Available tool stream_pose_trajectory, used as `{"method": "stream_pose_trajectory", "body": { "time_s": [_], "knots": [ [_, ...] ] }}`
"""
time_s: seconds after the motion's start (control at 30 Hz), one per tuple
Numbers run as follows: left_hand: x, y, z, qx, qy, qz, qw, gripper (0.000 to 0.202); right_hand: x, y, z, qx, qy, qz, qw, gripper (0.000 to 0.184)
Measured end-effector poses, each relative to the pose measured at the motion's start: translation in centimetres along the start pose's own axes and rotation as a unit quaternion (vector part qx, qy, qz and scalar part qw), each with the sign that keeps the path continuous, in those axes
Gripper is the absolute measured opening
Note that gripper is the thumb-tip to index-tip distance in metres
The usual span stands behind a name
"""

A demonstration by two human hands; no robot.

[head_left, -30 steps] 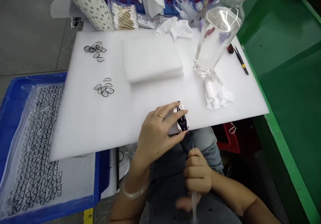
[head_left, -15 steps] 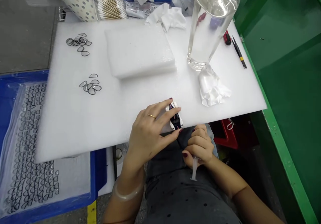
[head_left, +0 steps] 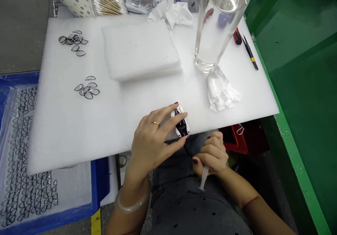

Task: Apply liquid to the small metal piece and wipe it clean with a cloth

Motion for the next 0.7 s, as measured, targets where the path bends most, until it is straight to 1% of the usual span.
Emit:
{"method": "stream_pose_trajectory", "body": {
  "time_s": [0.07, 0.13, 0.23, 0.33, 0.43, 0.5, 0.63, 0.7],
  "knots": [
    [0.0, 0.0, 0.1, 0.000, 0.001, 0.002, 1.000, 0.038, 0.2, 0.7, -0.2, 0.004, 0.013, 0.005, 1.000, 0.023],
    [0.0, -0.1, 0.1, -0.001, 0.002, 0.002, 1.000, 0.038, 0.5, 0.8, -0.2, -0.004, 0.016, 0.009, 1.000, 0.025],
    [0.0, -0.1, 0.0, 0.000, 0.003, -0.003, 1.000, 0.039, 0.6, 0.2, 0.0, -0.013, -0.004, -0.004, 1.000, 0.027],
    [-0.1, 0.0, 0.0, 0.004, 0.002, -0.005, 1.000, 0.037, 0.2, -0.5, 0.0, -0.025, -0.024, -0.029, 0.999, 0.028],
    [-0.1, 0.0, 0.0, 0.002, 0.000, -0.006, 1.000, 0.036, -0.3, 0.0, -0.1, -0.020, -0.010, -0.006, 1.000, 0.026],
    [-0.1, 0.0, 0.0, 0.004, 0.003, -0.006, 1.000, 0.036, 0.0, 0.6, -0.2, -0.020, -0.007, 0.007, 1.000, 0.026],
    [-0.1, 0.0, 0.0, 0.004, 0.010, -0.001, 1.000, 0.037, 0.7, 0.8, -0.1, -0.039, -0.024, 0.002, 0.999, 0.029],
    [-0.1, 0.0, -0.1, 0.003, 0.011, -0.002, 1.000, 0.038, 0.7, 0.6, 0.0, -0.040, -0.032, -0.005, 0.999, 0.030]
  ]
}}
Point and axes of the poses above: each hand's wrist, its own z-axis away from the middle knuckle, its own x-axis out of the palm, y = z × x, the point moved 8 cm from there along -z, towards the middle knuckle, and after that the axes turned 10 degrees about y, right-handed, at the moved point
